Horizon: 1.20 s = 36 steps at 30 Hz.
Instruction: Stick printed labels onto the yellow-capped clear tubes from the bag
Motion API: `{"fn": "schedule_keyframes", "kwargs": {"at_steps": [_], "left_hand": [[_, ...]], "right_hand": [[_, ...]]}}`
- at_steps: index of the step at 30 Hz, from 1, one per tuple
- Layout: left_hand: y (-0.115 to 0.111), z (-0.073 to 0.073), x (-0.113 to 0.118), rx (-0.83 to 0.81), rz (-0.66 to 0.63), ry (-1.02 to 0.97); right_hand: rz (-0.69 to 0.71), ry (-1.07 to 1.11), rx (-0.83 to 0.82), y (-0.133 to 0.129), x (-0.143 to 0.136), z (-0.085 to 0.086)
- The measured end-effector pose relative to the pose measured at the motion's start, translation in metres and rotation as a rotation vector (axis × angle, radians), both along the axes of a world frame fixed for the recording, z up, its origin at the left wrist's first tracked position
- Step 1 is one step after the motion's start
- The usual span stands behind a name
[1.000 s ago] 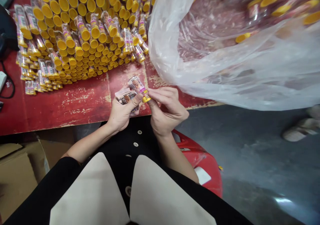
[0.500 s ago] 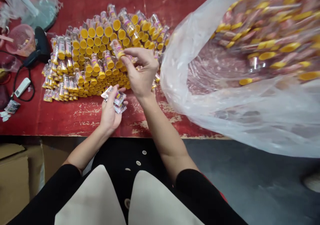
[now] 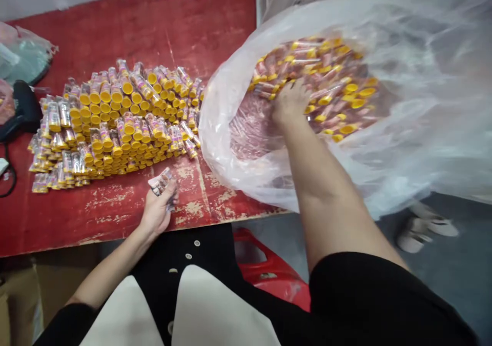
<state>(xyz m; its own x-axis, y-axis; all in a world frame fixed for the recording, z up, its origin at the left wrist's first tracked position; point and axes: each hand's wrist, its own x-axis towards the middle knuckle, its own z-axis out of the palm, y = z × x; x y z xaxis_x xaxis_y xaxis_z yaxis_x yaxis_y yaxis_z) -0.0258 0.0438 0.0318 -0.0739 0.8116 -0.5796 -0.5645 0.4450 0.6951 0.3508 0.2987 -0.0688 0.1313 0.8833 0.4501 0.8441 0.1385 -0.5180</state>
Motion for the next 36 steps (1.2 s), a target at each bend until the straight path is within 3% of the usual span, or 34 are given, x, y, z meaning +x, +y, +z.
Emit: {"fn": "schedule_keyframes", "kwargs": {"at_steps": [3,6,8,12,15,17,20,25,30,36], "left_hand": [[0.008,0.011,0.013,0.004,0.019,-0.028],[0.014,0.013,0.022,0.007,0.051,-0.021],[0.016,0.010,0.031,0.031,0.059,-0.031],[0.015,0.010,0.052,0.080,0.034,-0.078],[0.011,0.014,0.059,0.067,0.011,-0.110],[0.008,0.015,0.058,0.081,0.030,-0.108],[0.004,0.012,0.055,0.130,0.105,-0.062],[0.002,0.011,0.052,0.044,0.143,-0.150],[0.002,0.017,0.044,-0.099,0.062,-0.283],[-0.007,0.018,0.043,-0.096,-0.008,-0.264]], "right_hand": [[-0.089,0.159,-0.010,-0.016,-0.008,0.007],[-0.003,0.385,-0.088,-0.064,-0.031,0.031],[0.114,0.607,-0.158,-0.112,-0.063,0.049],[0.318,0.771,-0.329,-0.211,-0.154,0.073],[0.275,1.018,-0.341,-0.254,-0.203,0.076],[0.175,1.145,-0.326,-0.264,-0.216,0.076],[0.086,1.152,-0.290,-0.267,-0.222,0.076],[0.198,1.221,-0.291,-0.274,-0.221,0.076],[0.253,0.883,-0.183,-0.297,-0.206,0.088],[0.240,0.423,0.066,-0.310,-0.197,0.102]]}}
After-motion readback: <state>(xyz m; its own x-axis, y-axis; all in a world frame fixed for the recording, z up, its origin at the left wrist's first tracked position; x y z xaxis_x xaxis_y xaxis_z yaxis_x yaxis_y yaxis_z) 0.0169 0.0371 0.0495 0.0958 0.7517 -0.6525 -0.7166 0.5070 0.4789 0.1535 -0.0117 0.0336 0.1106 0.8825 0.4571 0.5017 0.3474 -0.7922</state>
